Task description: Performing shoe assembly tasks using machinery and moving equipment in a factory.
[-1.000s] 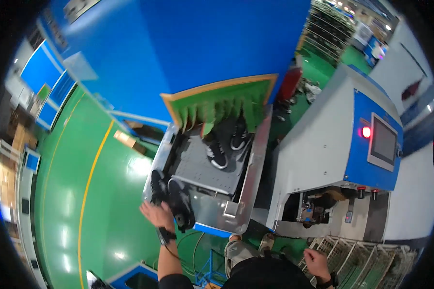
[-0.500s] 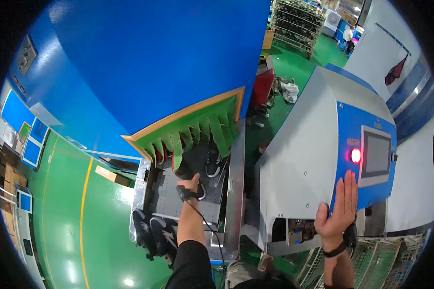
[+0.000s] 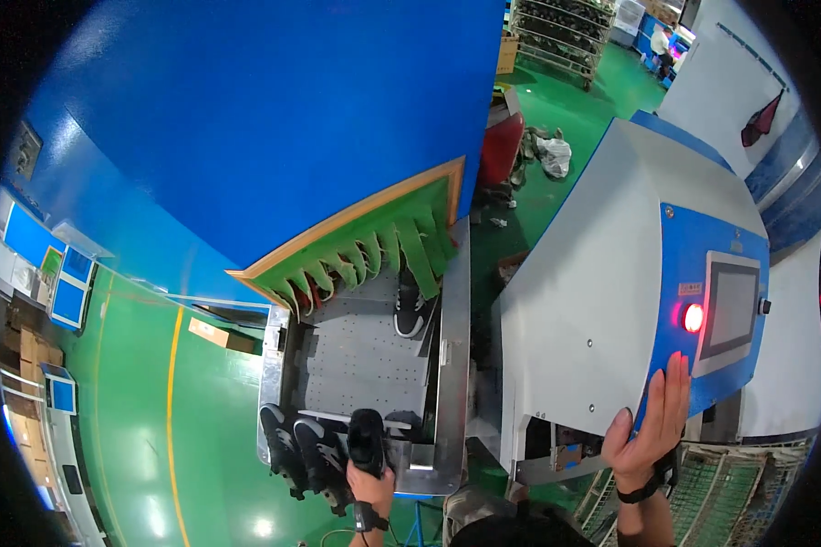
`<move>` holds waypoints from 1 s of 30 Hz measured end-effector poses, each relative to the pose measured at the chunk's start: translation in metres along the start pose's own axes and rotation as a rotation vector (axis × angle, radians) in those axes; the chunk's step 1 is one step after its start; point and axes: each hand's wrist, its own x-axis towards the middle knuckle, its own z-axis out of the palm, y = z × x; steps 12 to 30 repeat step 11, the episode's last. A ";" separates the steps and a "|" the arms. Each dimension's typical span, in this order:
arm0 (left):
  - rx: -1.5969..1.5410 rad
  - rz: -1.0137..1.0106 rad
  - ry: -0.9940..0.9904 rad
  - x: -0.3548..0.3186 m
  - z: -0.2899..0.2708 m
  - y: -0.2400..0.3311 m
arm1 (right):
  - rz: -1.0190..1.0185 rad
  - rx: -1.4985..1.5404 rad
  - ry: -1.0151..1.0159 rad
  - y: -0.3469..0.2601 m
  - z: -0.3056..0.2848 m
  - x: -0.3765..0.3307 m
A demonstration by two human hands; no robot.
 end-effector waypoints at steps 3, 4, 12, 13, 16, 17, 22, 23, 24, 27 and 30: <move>-0.092 -0.057 0.031 -0.014 -0.019 0.003 | -0.006 0.005 0.010 -0.002 0.000 0.002; -0.096 0.036 0.120 -0.014 -0.026 0.011 | 0.000 0.011 0.016 -0.001 -0.001 0.003; -0.526 0.305 -0.066 0.122 -0.008 0.140 | -0.006 0.007 0.032 -0.006 0.001 0.004; -0.526 0.305 -0.066 0.122 -0.008 0.140 | -0.006 0.007 0.032 -0.006 0.001 0.004; -0.526 0.305 -0.066 0.122 -0.008 0.140 | -0.006 0.007 0.032 -0.006 0.001 0.004; -0.526 0.305 -0.066 0.122 -0.008 0.140 | -0.006 0.007 0.032 -0.006 0.001 0.004; -0.526 0.305 -0.066 0.122 -0.008 0.140 | -0.006 0.007 0.032 -0.006 0.001 0.004; -0.526 0.305 -0.066 0.122 -0.008 0.140 | -0.006 0.007 0.032 -0.006 0.001 0.004; -0.526 0.305 -0.066 0.122 -0.008 0.140 | -0.006 0.007 0.032 -0.006 0.001 0.004; -0.526 0.305 -0.066 0.122 -0.008 0.140 | -0.006 0.007 0.032 -0.006 0.001 0.004; -0.526 0.305 -0.066 0.122 -0.008 0.140 | -0.006 0.007 0.032 -0.006 0.001 0.004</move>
